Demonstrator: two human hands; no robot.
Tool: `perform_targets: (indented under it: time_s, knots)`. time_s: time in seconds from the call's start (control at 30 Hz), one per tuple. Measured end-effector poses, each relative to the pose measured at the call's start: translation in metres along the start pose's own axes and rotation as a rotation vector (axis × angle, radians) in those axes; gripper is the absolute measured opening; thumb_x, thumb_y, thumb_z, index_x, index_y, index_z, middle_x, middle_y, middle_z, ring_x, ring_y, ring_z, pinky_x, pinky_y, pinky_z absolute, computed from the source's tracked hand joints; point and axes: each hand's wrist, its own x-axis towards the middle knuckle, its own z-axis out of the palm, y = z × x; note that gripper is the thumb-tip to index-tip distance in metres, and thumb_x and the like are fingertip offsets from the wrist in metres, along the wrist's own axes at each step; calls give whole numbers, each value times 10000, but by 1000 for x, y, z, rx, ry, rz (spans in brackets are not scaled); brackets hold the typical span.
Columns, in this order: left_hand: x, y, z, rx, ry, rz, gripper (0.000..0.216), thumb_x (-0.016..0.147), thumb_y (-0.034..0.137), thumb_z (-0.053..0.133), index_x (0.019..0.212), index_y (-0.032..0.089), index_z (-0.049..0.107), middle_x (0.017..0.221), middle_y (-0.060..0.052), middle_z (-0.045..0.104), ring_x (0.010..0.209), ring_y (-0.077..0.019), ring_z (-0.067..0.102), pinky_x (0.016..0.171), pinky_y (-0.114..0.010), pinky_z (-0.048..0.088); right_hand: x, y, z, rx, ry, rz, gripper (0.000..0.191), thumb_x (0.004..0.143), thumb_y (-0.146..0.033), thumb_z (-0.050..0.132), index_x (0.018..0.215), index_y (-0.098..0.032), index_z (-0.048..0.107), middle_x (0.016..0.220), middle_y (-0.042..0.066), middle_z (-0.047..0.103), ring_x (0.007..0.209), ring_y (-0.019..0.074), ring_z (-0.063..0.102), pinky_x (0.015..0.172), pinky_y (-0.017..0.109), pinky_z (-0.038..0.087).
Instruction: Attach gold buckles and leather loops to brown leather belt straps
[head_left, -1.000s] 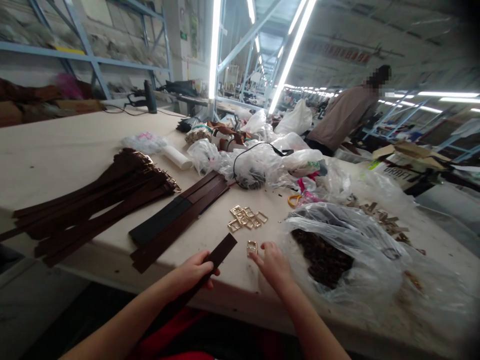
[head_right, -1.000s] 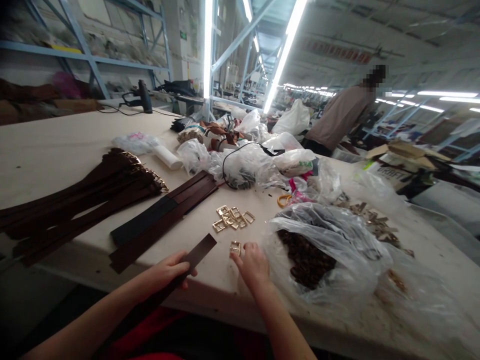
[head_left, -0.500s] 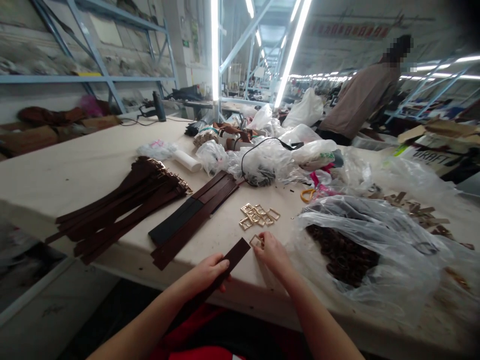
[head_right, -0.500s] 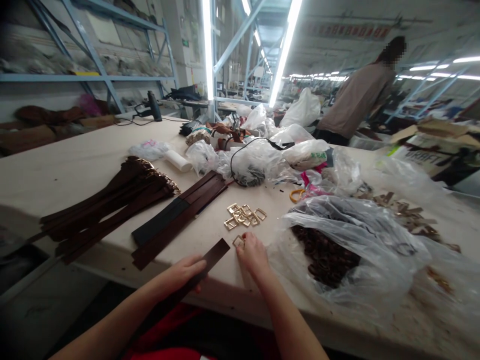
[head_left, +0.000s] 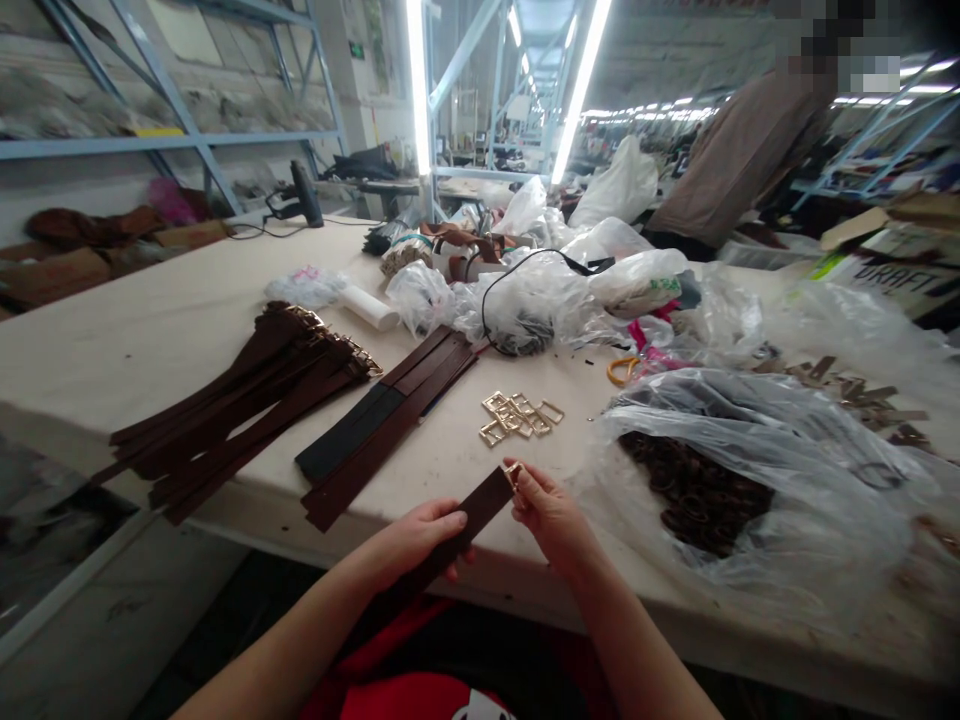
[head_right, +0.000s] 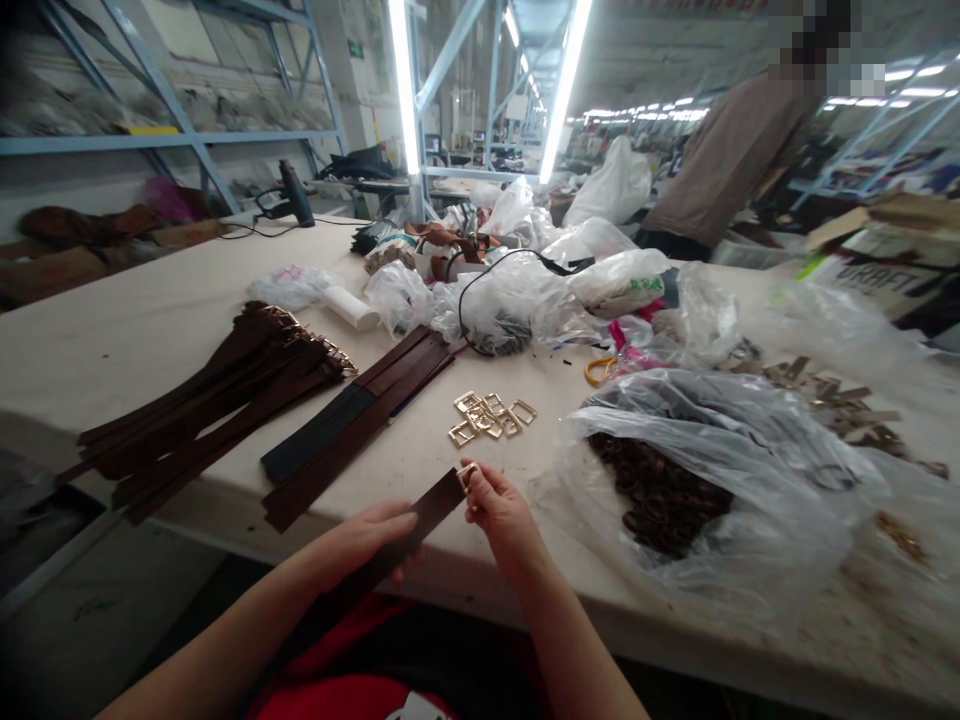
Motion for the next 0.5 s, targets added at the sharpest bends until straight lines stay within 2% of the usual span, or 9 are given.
perform_targets:
  time_s: [0.13, 0.27, 0.4, 0.5]
  knots:
    - [0, 1, 3, 67, -58, 18, 397, 779, 509, 480, 945, 149, 487, 702, -16, 613, 464, -91, 525, 443, -189, 366, -9, 5, 7, 134, -20, 131, 359, 641, -401, 695, 942, -208, 666, 646, -44, 481, 476, 34, 344, 441, 165, 319]
    - [-4, 5, 3, 160, -73, 31, 383, 791, 505, 462, 932, 151, 498, 717, -11, 598, 472, -91, 517, 438, -188, 365, -15, 14, 12, 126, 7, 130, 365, 658, -422, 673, 945, -198, 663, 620, -48, 463, 463, 38, 338, 427, 172, 307]
    - [-6, 10, 6, 274, -66, 86, 338, 815, 471, 433, 868, 150, 524, 715, -6, 584, 504, -97, 517, 460, -194, 380, -18, 21, 15, 165, 24, 113, 394, 689, -447, 639, 977, -178, 641, 542, -73, 386, 419, 29, 286, 387, 166, 226]
    - [-7, 11, 8, 307, -73, 105, 314, 827, 442, 423, 870, 148, 528, 718, -10, 592, 514, -97, 512, 460, -188, 379, -18, 21, 16, 149, 53, 77, 413, 700, -434, 632, 1035, -196, 601, 559, -72, 411, 419, 30, 316, 392, 165, 236]
